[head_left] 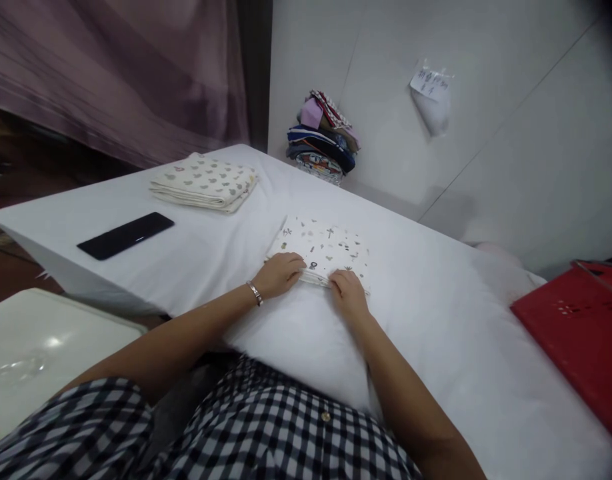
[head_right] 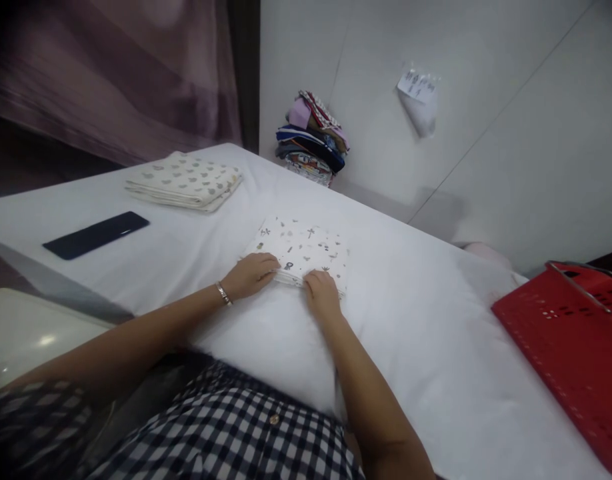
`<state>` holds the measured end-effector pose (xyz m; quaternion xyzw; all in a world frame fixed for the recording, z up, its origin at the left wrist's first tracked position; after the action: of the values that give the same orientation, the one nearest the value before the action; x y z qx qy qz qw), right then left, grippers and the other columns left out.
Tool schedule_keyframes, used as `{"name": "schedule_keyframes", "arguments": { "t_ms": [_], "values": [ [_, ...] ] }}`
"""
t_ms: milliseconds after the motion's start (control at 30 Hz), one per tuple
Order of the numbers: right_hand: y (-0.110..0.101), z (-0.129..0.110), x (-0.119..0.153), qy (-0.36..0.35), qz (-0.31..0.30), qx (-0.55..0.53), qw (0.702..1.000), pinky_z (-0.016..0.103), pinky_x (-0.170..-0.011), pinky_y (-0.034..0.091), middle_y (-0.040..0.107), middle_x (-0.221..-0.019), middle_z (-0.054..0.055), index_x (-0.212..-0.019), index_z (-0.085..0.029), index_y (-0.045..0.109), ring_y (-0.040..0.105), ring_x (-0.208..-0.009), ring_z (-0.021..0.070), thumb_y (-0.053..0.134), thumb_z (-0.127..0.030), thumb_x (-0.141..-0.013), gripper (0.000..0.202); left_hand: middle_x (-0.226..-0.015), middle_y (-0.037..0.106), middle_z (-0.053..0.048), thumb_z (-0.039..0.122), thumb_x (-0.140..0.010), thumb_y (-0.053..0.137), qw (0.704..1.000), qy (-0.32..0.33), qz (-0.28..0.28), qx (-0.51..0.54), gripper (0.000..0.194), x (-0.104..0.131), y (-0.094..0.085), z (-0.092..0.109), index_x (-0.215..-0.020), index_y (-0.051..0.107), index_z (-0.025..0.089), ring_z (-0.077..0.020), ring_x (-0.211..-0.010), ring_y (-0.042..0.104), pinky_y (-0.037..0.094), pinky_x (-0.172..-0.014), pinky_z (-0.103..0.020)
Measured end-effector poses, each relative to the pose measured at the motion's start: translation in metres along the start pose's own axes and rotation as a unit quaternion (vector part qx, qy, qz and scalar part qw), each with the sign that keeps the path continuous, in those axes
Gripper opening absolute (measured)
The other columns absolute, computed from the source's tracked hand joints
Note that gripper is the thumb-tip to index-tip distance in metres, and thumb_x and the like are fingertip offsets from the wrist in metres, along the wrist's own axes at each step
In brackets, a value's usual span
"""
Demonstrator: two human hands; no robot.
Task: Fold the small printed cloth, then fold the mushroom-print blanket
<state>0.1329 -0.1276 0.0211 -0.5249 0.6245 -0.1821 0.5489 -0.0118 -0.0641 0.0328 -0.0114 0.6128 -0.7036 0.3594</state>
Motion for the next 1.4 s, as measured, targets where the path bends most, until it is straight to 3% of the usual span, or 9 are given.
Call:
{"name": "schedule_keyframes", "arguments": {
  "t_ms": [567, 1033, 1200, 1400],
  "values": [
    [-0.002, 0.003, -0.003, 0.012, -0.021, -0.002, 1.000, 0.035, -0.082, 0.040, 0.059, -0.096, 0.006, -0.095, -0.019, 0.059, 0.049, -0.090, 0.0197, 0.042, -0.020, -0.088, 0.019, -0.087, 0.061, -0.004, 0.025, -0.090, 0.036, 0.998, -0.005, -0.042, -0.048, 0.028, -0.008, 0.004, 0.000, -0.085, 0.063, 0.018, -0.0163, -0.083, 0.053, 0.038, -0.071, -0.029],
    [-0.006, -0.001, -0.004, 0.003, -0.017, 0.039, 0.999, 0.032, -0.078, 0.039, 0.058, -0.092, 0.006, -0.091, -0.019, 0.063, 0.047, -0.089, 0.0191, 0.043, -0.021, -0.090, 0.021, -0.084, 0.058, -0.005, 0.025, -0.090, 0.035, 0.996, -0.054, -0.049, -0.051, 0.027, -0.014, 0.001, -0.002, -0.079, 0.059, 0.016, -0.0161, -0.079, 0.052, 0.039, -0.071, -0.029],
    [-0.004, 0.003, 0.001, -0.008, -0.005, 0.069, 0.998, 0.032, -0.077, 0.037, 0.059, -0.093, 0.006, -0.090, -0.019, 0.063, 0.047, -0.088, 0.0191, 0.042, -0.020, -0.090, 0.021, -0.087, 0.060, -0.006, 0.023, -0.090, 0.037, 0.996, -0.011, -0.057, -0.061, 0.026, -0.008, 0.007, 0.003, -0.082, 0.060, 0.015, -0.0166, -0.083, 0.052, 0.039, -0.074, -0.030],
    [-0.001, 0.002, 0.006, -0.036, -0.009, 0.101, 0.994, 0.032, -0.077, 0.036, 0.059, -0.095, 0.006, -0.095, -0.021, 0.063, 0.046, -0.089, 0.0188, 0.044, -0.020, -0.089, 0.020, -0.096, 0.061, -0.005, 0.028, -0.088, 0.044, 0.998, 0.044, -0.011, -0.043, 0.020, 0.005, 0.003, -0.002, -0.094, 0.062, 0.019, -0.0167, -0.092, 0.052, 0.038, -0.082, -0.033]
  ]
}}
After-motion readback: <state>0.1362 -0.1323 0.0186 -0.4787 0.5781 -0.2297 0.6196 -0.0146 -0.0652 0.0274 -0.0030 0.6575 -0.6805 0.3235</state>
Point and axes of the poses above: each hand's wrist, its own x-axis away from the middle knuckle, its own y-axis out of the palm, z = x × y, the point moved 8 cm from there along -x, towards the middle knuckle
